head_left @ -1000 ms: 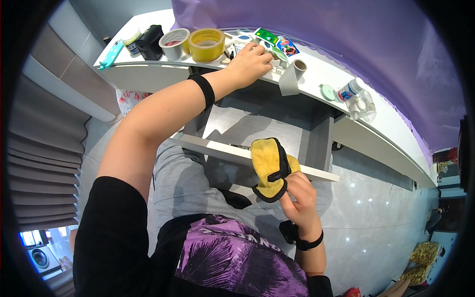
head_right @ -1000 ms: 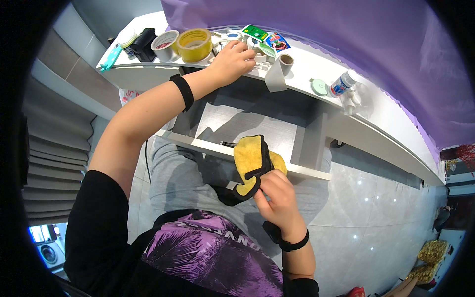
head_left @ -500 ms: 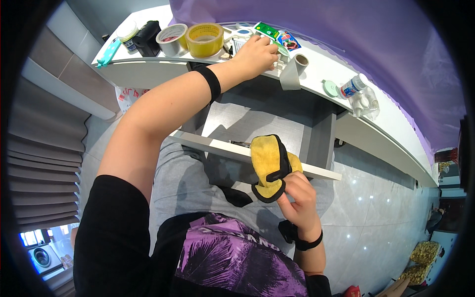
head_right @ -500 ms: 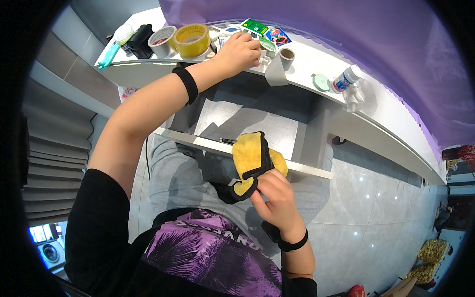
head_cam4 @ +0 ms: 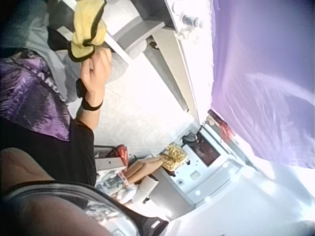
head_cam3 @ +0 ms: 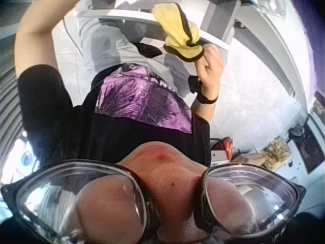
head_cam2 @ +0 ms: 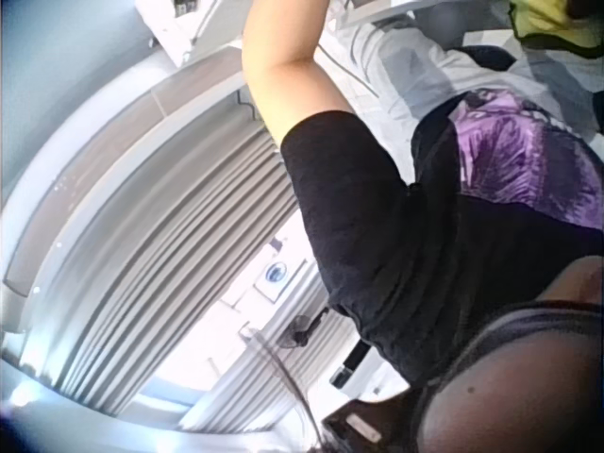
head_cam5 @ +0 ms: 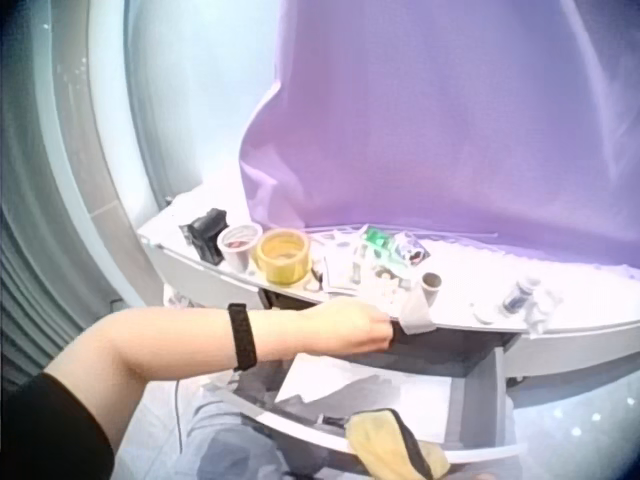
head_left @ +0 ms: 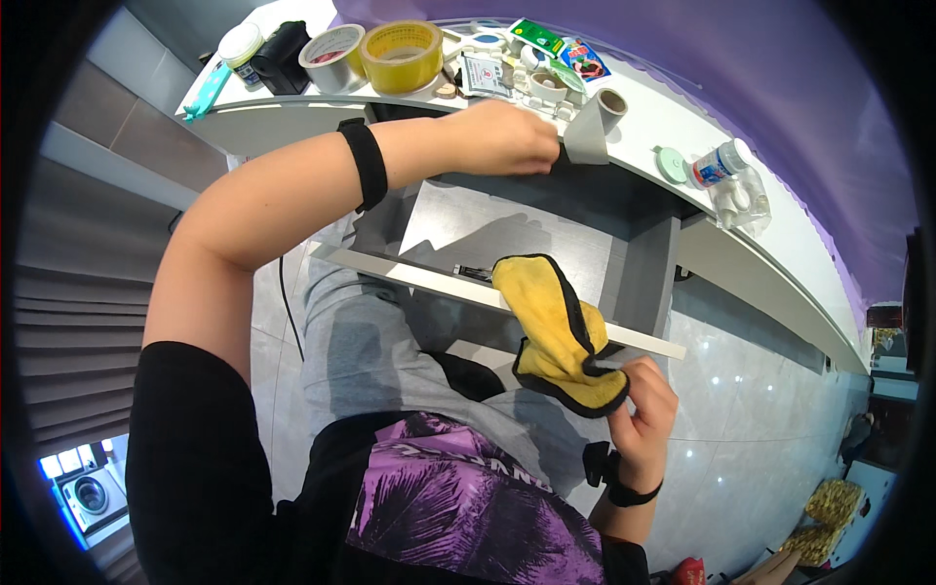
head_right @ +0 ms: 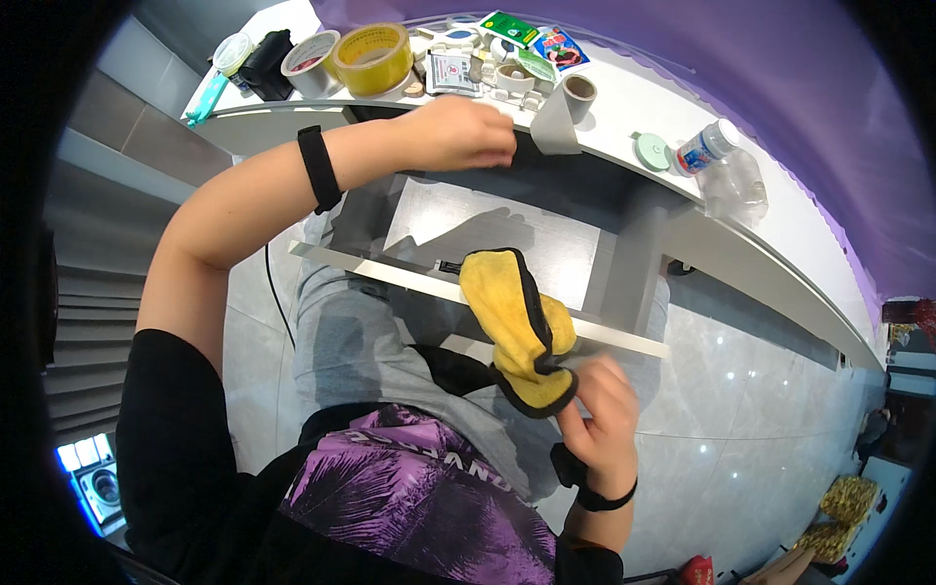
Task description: The person wipes the inside of an empty drawer using a cloth. They apply a cleaning substance from a tube to the cloth and scrub the bottom and interior edges of the drawer.
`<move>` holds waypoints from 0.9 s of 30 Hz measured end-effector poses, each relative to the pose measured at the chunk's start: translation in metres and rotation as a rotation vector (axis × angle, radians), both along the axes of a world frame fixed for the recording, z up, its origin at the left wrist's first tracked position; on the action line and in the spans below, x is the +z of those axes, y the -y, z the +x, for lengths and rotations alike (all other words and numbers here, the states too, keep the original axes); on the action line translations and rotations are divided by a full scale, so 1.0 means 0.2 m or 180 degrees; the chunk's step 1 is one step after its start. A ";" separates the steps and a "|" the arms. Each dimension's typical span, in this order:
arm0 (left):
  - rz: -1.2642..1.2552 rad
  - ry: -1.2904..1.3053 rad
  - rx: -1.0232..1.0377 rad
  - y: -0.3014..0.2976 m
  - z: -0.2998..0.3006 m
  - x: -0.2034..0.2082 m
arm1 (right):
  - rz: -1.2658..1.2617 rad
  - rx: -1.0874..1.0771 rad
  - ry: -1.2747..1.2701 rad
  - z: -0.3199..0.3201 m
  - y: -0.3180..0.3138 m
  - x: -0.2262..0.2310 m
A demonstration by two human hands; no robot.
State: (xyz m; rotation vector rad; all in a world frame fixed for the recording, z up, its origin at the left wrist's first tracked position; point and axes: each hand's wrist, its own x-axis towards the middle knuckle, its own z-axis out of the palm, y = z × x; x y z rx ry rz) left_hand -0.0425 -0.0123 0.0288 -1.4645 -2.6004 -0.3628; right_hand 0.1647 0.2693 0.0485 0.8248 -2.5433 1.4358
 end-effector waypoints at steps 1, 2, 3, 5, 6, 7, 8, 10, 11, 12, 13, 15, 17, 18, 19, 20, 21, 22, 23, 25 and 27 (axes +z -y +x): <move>-0.0264 0.0257 -0.0124 0.00 0.02 -0.03 | -0.0006 0.0012 0.0036 0.00 -0.02 0.01; -0.0615 0.0568 -0.0236 -0.01 0.02 -0.07 | 0.0049 -0.0056 0.0069 0.01 -0.04 0.03; -0.0958 0.0882 -0.0356 -0.02 0.03 -0.12 | 0.0110 -0.0125 0.0105 0.01 -0.06 0.06; -0.1658 0.1364 -0.0372 -0.05 0.05 -0.22 | 0.0016 -0.0461 0.0043 0.01 -0.11 0.09; -0.1966 0.1741 -0.0251 -0.06 0.07 -0.27 | -0.0029 -0.0703 -0.0023 0.02 -0.14 0.09; -0.2206 0.2038 -0.0146 -0.07 0.09 -0.30 | -0.0069 -0.0946 -0.0089 0.03 -0.16 0.10; -0.2416 0.2150 -0.0234 -0.08 0.08 -0.35 | -0.0119 -0.1091 -0.0224 0.03 -0.18 0.11; -0.2623 0.2302 -0.0358 -0.10 0.08 -0.46 | -0.0155 -0.1472 -0.0435 0.02 -0.18 0.14; -0.2535 0.2361 -0.0400 -0.11 0.08 -0.52 | -0.0174 -0.1594 -0.0596 0.01 -0.21 0.13; -0.2458 0.2413 -0.0461 -0.14 0.07 -0.54 | -0.0201 -0.1805 -0.0598 0.01 -0.23 0.12; -0.2464 0.2444 -0.0508 -0.18 0.06 -0.56 | -0.0227 -0.2013 -0.0603 0.00 -0.24 0.13; -0.2514 0.2621 -0.0525 -0.23 0.07 -0.60 | -0.0221 -0.1893 -0.0549 -0.02 -0.27 0.13; -0.2435 0.2670 -0.0598 -0.24 0.10 -0.65 | -0.0245 -0.1845 -0.0659 -0.04 -0.25 0.11; -0.2494 0.2624 -0.0590 -0.25 0.12 -0.67 | -0.0304 -0.1860 -0.0693 -0.05 -0.24 0.10; -0.2554 0.2575 -0.0580 -0.25 0.13 -0.69 | -0.0303 -0.1869 -0.0668 -0.06 -0.24 0.09; -0.2544 0.2471 -0.0566 -0.26 0.14 -0.71 | -0.0249 -0.1857 -0.0695 -0.07 -0.24 0.09; -0.2551 0.2489 -0.0583 -0.27 0.14 -0.71 | -0.0190 -0.1848 -0.0724 -0.08 -0.24 0.09; -0.2521 0.2491 -0.0470 -0.27 0.14 -0.71 | -0.0187 -0.1858 -0.0703 -0.08 -0.24 0.08; -0.2490 0.2490 -0.0354 -0.27 0.14 -0.72 | -0.0167 -0.1930 -0.0657 -0.09 -0.24 0.08; -0.2416 0.2600 -0.0318 -0.27 0.13 -0.72 | -0.0150 -0.2002 -0.0603 -0.10 -0.23 0.08; -0.2341 0.2703 -0.0273 -0.26 0.14 -0.72 | -0.0153 -0.1955 -0.0651 -0.11 -0.22 0.07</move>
